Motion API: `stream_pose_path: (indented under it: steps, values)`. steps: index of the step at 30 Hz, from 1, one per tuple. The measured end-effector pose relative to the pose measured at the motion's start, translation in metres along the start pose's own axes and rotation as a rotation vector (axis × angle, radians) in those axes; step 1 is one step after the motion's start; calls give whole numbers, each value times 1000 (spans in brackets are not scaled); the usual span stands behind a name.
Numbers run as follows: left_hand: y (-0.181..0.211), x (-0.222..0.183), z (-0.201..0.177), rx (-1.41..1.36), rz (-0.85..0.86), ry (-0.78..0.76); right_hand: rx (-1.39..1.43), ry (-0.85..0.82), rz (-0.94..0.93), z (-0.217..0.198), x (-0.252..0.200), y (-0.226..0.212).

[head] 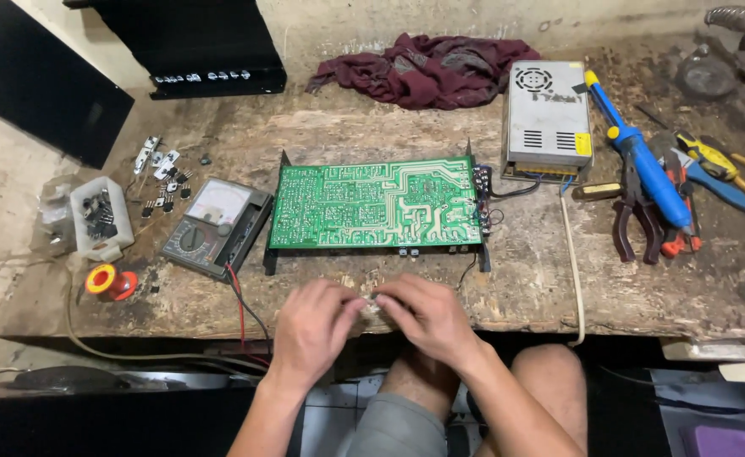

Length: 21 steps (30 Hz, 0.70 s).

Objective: Soldering electronic components onto a printed circuit board and testing the connections with a multimeter.

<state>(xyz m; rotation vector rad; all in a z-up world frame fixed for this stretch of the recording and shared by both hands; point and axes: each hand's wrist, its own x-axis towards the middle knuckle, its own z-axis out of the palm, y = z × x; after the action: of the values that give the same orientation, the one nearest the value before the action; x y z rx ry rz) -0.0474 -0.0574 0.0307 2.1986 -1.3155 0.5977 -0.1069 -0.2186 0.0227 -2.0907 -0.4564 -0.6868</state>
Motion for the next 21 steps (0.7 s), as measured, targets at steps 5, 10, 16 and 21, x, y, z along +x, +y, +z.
stream_pose_path:
  steps: [5, 10, 16, 21]
  values:
    - [-46, -10, 0, 252, -719, 105, 452, 594, 717, -17, -7, 11]
    - [-70, -27, 13, 415, -620, 20, 865, 884, 591, -23, -11, 38]
    - [-79, -27, 16, 472, -585, 60, 861, 941, 554, -28, -11, 23]
    - [-66, -5, -8, 513, -455, 137, 598, 907, 322, -23, -13, 3]
